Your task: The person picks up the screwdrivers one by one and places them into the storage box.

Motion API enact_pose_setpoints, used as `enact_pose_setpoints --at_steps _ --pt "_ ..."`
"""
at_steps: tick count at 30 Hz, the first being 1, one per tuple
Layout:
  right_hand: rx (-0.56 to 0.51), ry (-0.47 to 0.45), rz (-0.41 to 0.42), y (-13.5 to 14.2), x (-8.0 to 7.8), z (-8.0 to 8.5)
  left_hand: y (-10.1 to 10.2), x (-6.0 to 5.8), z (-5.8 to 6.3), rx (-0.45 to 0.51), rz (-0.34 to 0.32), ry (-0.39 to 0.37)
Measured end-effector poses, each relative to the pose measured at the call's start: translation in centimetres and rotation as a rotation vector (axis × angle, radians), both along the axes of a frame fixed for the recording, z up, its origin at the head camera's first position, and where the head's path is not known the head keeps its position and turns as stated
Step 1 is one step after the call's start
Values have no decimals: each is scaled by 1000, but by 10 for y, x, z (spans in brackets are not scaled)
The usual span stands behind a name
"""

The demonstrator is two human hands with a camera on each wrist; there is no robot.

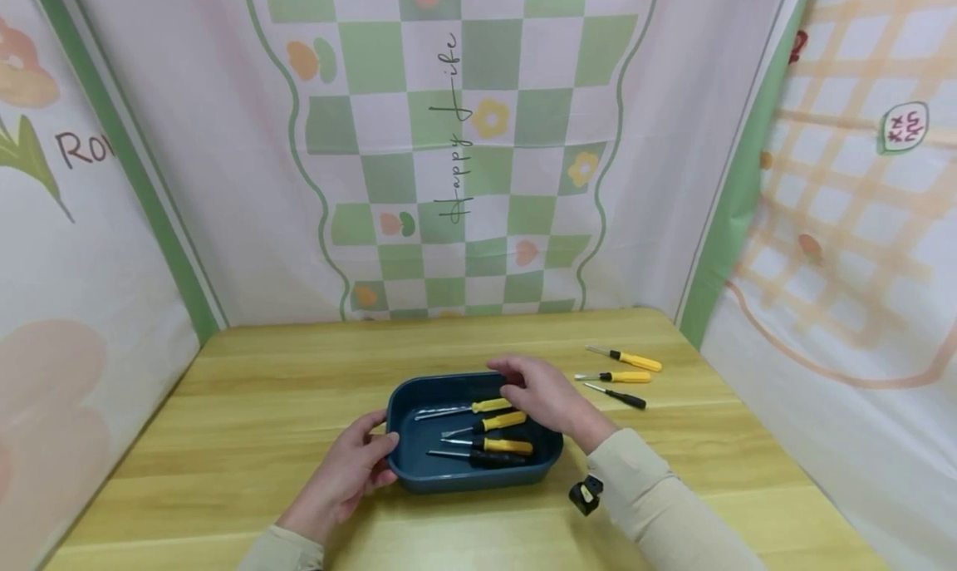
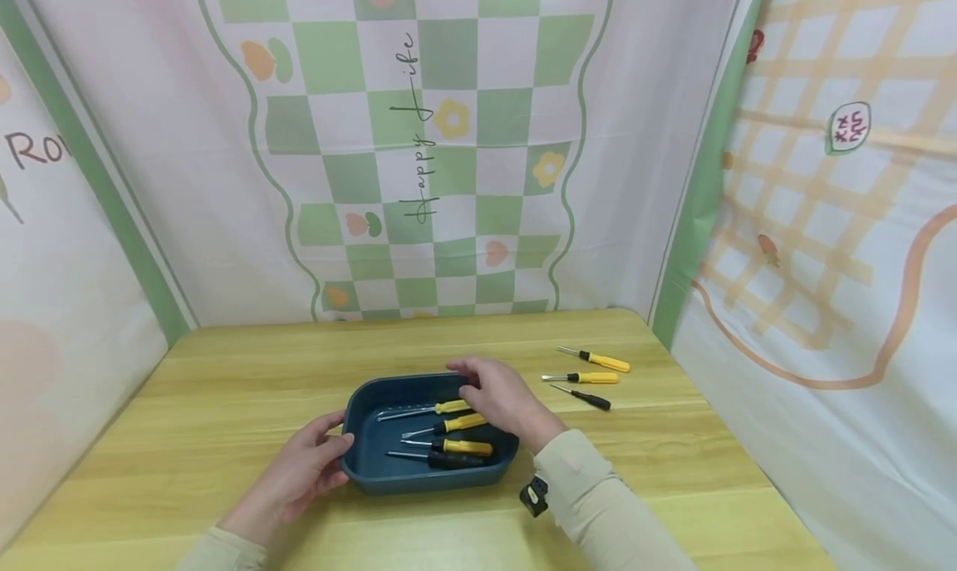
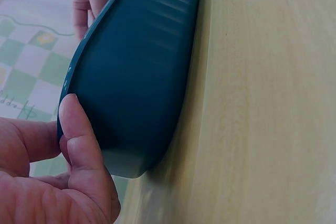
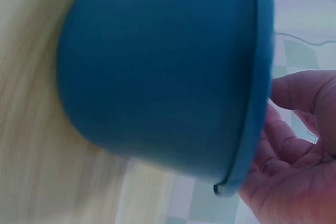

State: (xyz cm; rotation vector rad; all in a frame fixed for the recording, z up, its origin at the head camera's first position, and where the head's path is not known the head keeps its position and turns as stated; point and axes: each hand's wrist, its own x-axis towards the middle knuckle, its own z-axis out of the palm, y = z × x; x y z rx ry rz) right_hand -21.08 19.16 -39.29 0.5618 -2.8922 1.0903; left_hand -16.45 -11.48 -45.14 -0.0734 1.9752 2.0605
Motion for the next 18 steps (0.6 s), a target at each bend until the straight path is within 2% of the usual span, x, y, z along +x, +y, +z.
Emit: enact_pose_setpoints --at_steps 9,18 --pt "3 38 10 14 1 8 0 1 0 3 -3 -2" --pt "-2 29 -24 31 1 11 0 -1 1 7 -12 -9"
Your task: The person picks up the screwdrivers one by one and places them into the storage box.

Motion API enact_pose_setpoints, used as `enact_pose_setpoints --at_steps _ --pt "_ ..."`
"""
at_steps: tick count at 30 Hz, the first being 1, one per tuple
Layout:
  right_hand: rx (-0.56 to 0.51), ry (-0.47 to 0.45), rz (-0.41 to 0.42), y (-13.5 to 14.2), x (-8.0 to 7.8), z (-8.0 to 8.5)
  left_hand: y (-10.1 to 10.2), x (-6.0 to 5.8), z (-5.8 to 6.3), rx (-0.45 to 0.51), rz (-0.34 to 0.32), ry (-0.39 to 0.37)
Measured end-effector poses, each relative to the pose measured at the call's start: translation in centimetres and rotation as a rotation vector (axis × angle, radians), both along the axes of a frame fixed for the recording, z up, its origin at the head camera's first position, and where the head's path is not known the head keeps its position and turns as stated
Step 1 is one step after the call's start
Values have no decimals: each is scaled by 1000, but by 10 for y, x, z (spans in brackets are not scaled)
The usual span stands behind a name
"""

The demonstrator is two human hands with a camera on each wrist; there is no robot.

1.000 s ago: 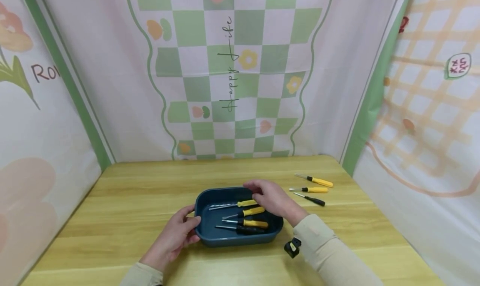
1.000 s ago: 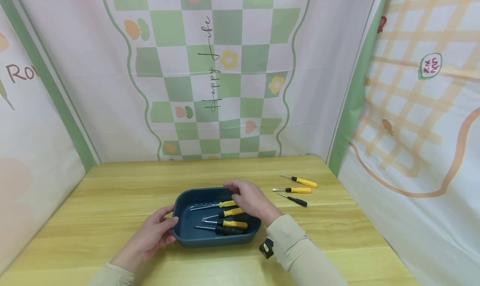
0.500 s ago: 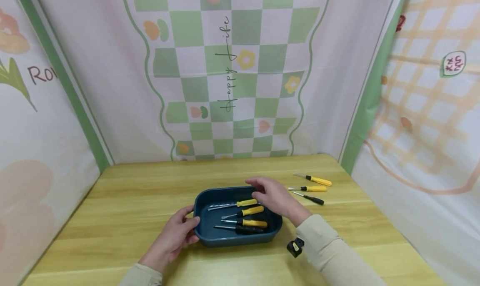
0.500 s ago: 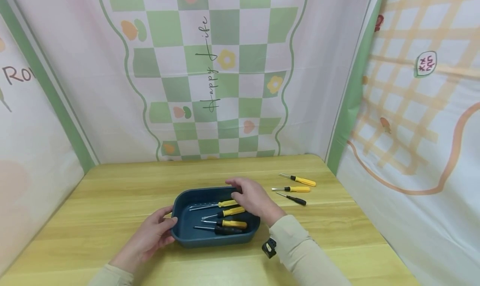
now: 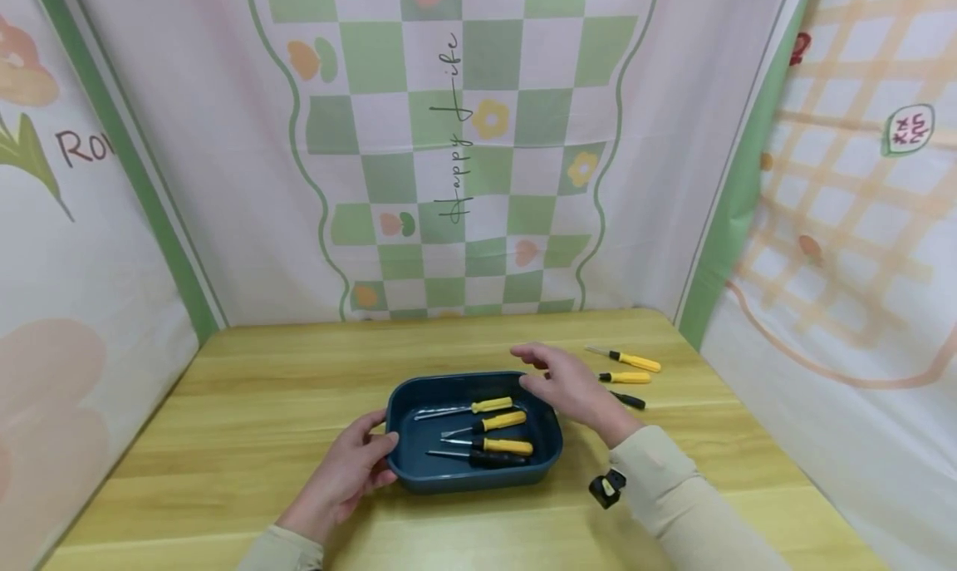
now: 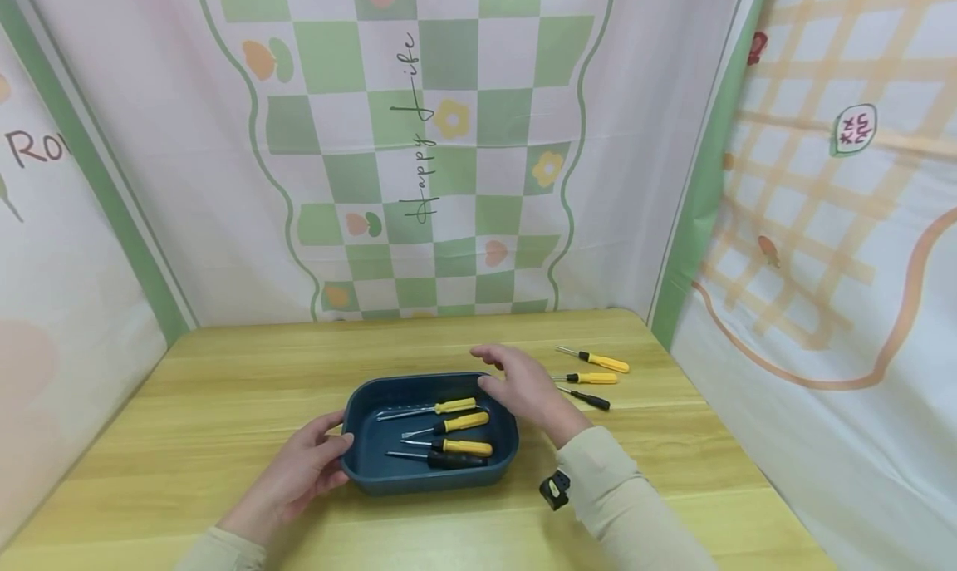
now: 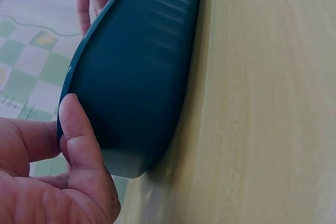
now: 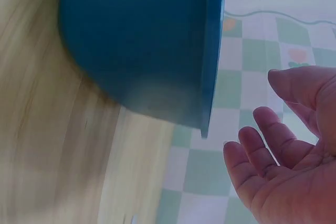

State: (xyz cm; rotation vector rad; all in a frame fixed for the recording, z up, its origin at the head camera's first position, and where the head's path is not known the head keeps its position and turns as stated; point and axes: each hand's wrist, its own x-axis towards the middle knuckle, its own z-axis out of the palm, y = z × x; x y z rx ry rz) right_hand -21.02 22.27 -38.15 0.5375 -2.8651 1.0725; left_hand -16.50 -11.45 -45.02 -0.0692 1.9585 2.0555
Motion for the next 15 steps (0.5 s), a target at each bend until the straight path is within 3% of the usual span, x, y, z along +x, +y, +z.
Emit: enact_pose_setpoints --at_steps 15 --pt "38 78 -46 30 0 -2 0 0 1 6 5 -12"
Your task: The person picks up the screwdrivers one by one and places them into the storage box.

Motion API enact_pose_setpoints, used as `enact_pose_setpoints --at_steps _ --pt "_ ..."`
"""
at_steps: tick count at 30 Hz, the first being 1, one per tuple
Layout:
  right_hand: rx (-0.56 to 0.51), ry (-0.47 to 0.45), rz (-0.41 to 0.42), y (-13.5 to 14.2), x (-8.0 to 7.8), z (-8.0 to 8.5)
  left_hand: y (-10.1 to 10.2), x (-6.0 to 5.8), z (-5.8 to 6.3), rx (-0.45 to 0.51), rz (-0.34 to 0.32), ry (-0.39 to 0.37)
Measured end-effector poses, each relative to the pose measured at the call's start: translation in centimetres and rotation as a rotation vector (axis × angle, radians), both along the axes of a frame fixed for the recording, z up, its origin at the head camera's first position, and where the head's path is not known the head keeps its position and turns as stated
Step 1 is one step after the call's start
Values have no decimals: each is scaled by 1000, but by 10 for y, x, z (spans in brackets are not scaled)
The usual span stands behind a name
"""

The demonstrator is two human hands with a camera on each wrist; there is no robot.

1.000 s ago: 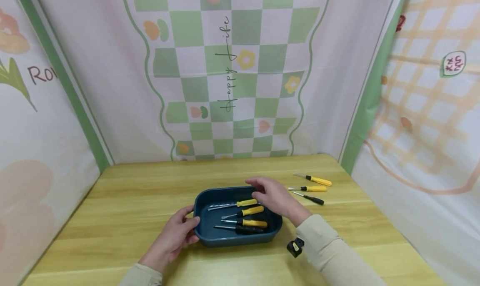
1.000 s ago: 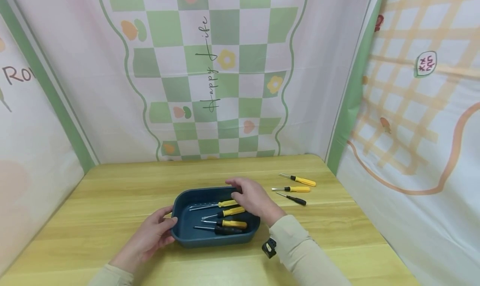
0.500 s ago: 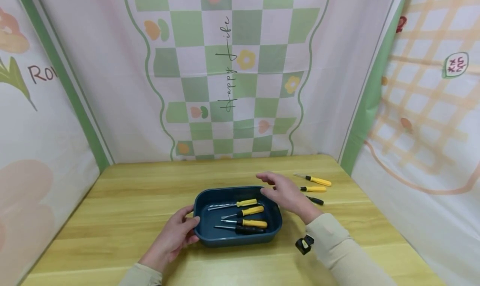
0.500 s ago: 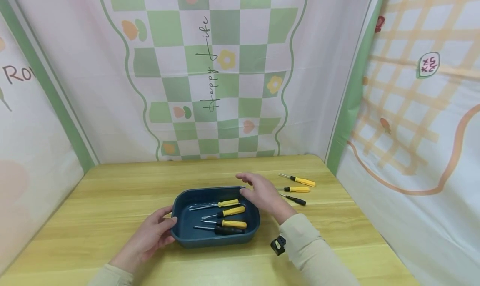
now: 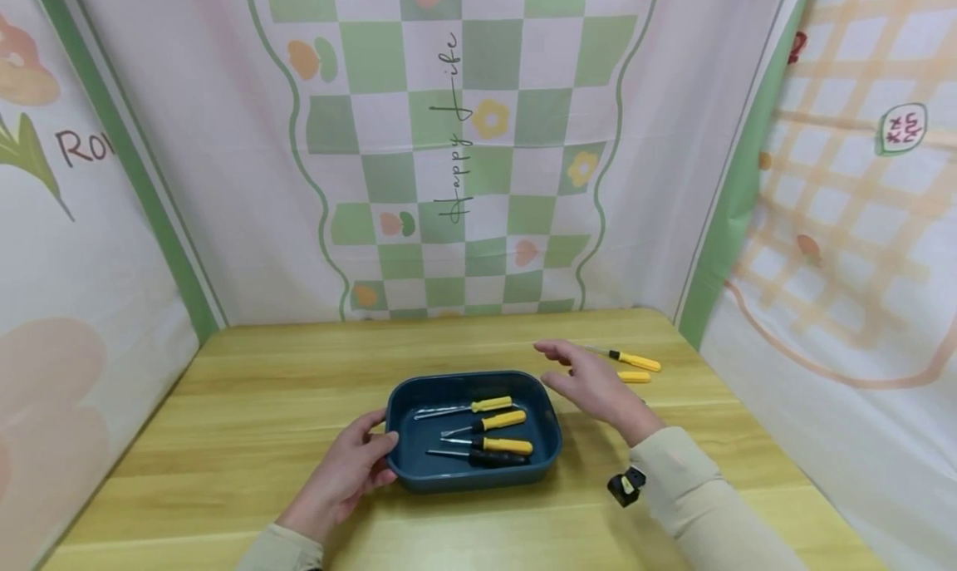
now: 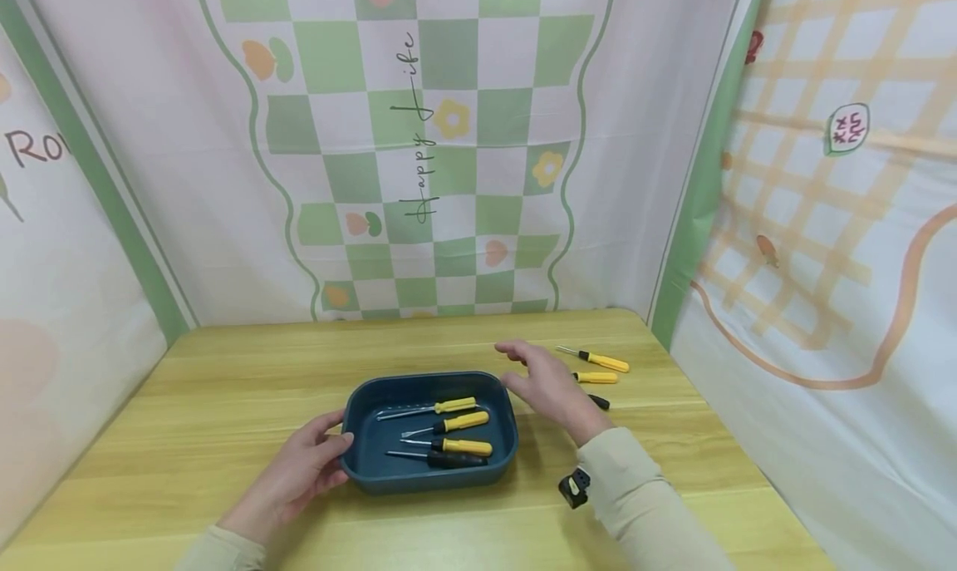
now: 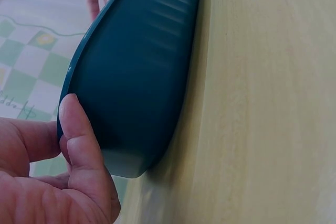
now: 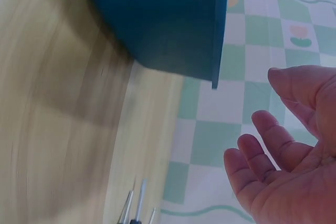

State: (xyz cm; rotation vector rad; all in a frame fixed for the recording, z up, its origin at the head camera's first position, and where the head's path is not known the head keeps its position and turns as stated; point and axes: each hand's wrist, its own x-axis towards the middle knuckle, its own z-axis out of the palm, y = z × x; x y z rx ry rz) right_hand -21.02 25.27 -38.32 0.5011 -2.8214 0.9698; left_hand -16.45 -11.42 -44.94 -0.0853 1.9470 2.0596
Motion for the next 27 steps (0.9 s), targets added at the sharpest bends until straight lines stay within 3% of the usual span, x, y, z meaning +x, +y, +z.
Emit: enact_pose_setpoints --at_steps 27 --pt "7 -21 -100 50 -1 -6 2 1 0 -6 19 19"
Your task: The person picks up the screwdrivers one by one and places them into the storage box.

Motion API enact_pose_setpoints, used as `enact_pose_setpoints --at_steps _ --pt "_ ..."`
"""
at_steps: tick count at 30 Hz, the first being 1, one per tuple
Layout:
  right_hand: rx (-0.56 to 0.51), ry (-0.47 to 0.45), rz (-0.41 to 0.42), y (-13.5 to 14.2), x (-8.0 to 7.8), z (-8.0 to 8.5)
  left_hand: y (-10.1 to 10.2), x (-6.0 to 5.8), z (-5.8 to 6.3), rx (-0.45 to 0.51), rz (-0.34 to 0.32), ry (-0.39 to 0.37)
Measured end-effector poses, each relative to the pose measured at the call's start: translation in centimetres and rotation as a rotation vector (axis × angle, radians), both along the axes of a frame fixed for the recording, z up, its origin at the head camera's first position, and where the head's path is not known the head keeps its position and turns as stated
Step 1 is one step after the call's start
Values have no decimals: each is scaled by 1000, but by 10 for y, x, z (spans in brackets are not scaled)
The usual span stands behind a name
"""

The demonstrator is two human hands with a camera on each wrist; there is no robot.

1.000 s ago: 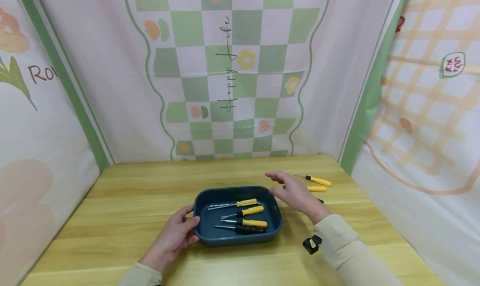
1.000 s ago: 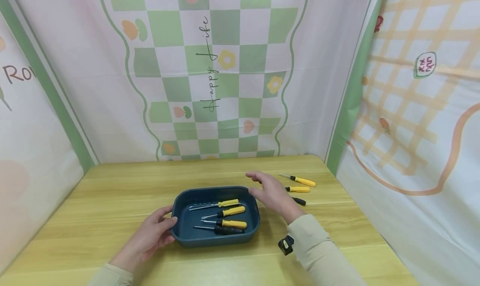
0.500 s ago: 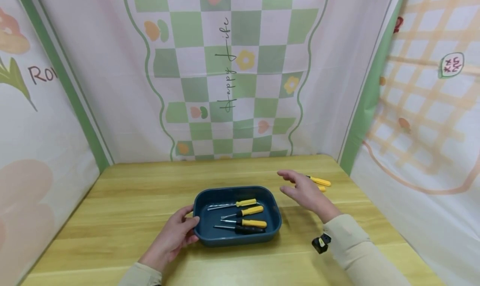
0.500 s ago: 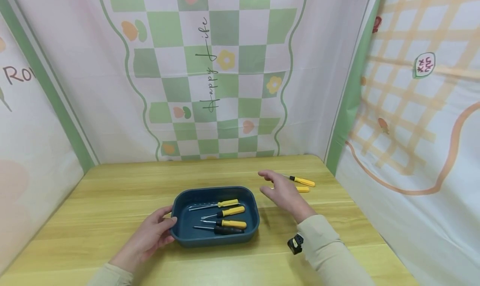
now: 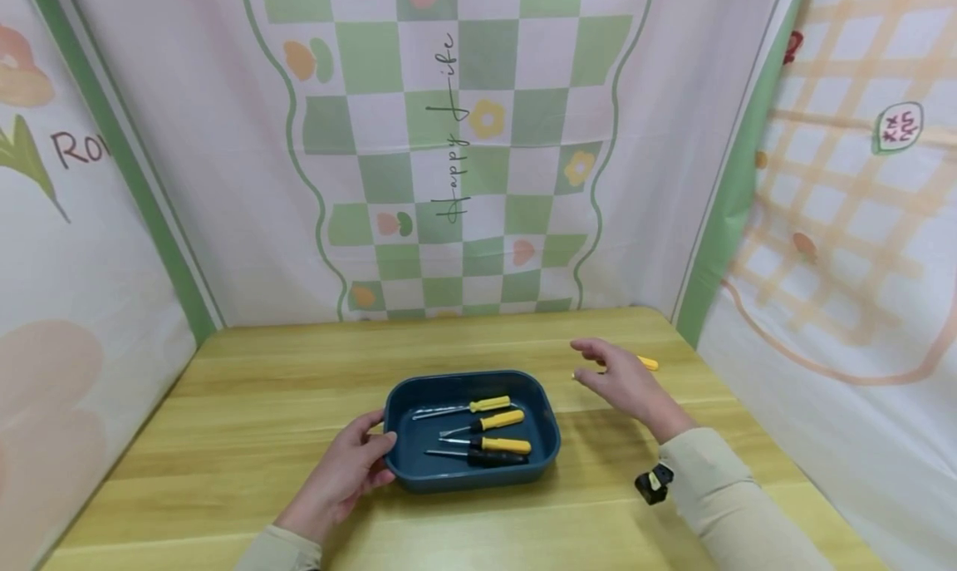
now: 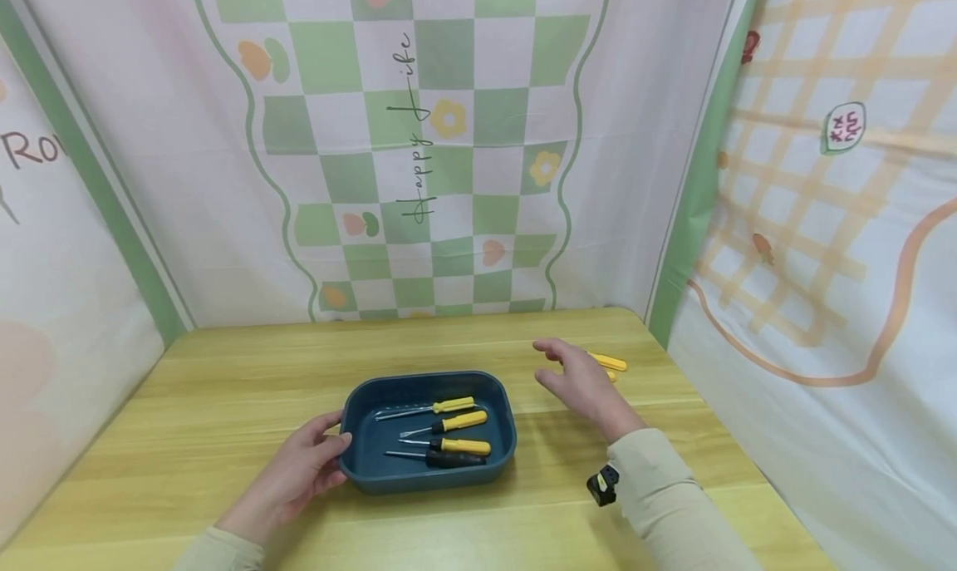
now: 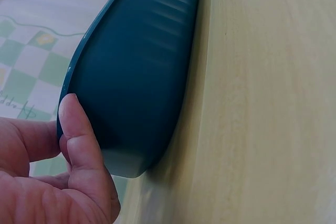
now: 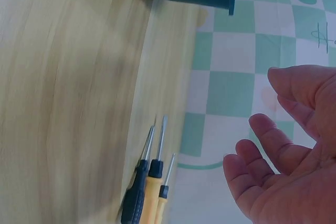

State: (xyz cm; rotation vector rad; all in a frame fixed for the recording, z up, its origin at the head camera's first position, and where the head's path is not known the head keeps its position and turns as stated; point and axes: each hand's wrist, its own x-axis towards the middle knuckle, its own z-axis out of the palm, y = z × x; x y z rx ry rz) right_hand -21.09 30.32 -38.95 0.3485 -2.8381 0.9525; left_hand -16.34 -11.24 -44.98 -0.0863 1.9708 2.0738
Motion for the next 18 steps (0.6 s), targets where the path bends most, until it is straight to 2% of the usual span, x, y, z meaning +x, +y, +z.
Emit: enact_pose_setpoints --at_steps 9,18 --pt "13 26 -16 10 -1 -6 2 -1 -2 15 8 4" --pt "25 13 -34 17 1 -9 1 -1 -3 19 8 2"
